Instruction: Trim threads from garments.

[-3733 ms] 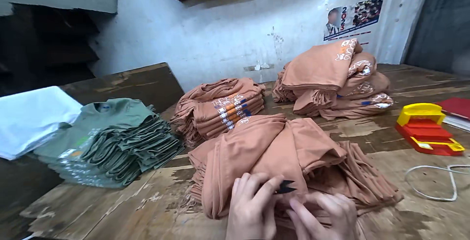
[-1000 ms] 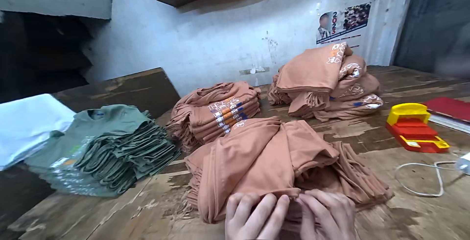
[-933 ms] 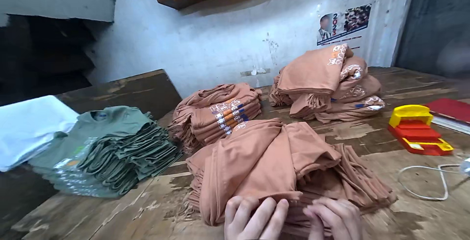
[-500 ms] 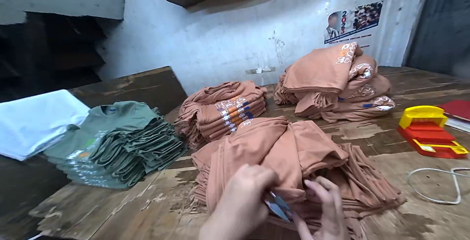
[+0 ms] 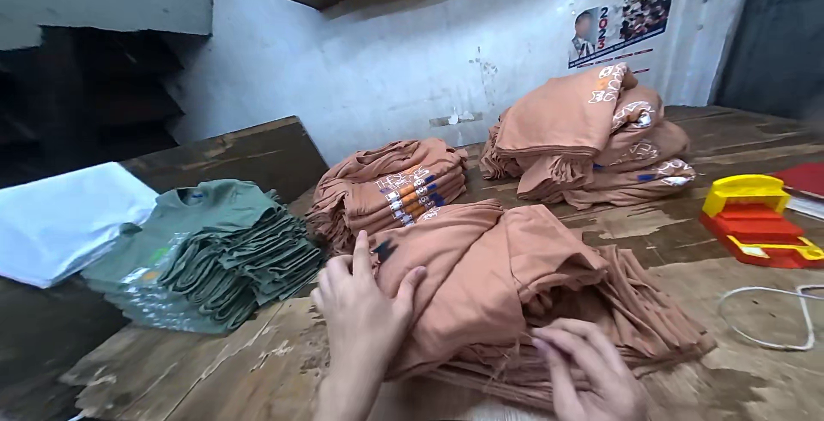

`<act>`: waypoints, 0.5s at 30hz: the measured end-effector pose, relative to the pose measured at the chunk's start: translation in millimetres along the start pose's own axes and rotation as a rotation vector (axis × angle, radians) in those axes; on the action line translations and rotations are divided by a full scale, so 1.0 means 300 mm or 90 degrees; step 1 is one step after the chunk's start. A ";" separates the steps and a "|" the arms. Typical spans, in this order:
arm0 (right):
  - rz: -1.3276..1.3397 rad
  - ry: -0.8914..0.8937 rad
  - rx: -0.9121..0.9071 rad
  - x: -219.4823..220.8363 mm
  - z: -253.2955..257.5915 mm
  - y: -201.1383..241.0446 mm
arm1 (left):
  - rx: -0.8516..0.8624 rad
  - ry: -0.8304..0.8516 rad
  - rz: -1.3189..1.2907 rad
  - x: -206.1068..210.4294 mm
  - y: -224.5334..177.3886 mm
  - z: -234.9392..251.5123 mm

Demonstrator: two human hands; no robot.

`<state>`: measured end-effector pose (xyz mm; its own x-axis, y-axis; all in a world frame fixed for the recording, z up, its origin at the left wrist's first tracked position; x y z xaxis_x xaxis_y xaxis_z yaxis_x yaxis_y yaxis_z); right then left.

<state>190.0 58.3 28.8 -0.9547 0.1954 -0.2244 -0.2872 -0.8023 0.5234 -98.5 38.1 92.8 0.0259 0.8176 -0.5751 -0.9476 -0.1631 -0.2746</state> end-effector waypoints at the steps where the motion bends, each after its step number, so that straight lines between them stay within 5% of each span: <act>1: 0.010 -0.024 0.019 -0.021 -0.004 -0.014 | 0.029 -0.053 -0.003 -0.030 -0.021 -0.017; 6: -0.017 0.044 0.112 -0.012 -0.007 -0.008 | 0.235 -0.041 -0.235 -0.051 -0.240 -0.218; 11: -0.107 -0.072 0.012 -0.037 -0.032 0.029 | 0.331 -0.056 -0.255 -0.009 -0.301 -0.303; 15: -0.042 0.000 -0.088 -0.041 -0.080 0.060 | 0.350 -0.064 -0.240 0.021 -0.305 -0.313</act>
<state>198.5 28.0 21.4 -0.9340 0.2504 -0.2547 -0.3360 -0.8579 0.3888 18.3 6.3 42.1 0.3822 0.8150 -0.4356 -0.9042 0.4270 0.0056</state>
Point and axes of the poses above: each hand's wrist, its own z-axis towards the middle knuckle, its own x-axis out of the palm, y = z × x, the point moved 7 cm from there along z, towards the middle knuckle, and after that the axes turned 5 degrees about y, right-handed, at the moved point
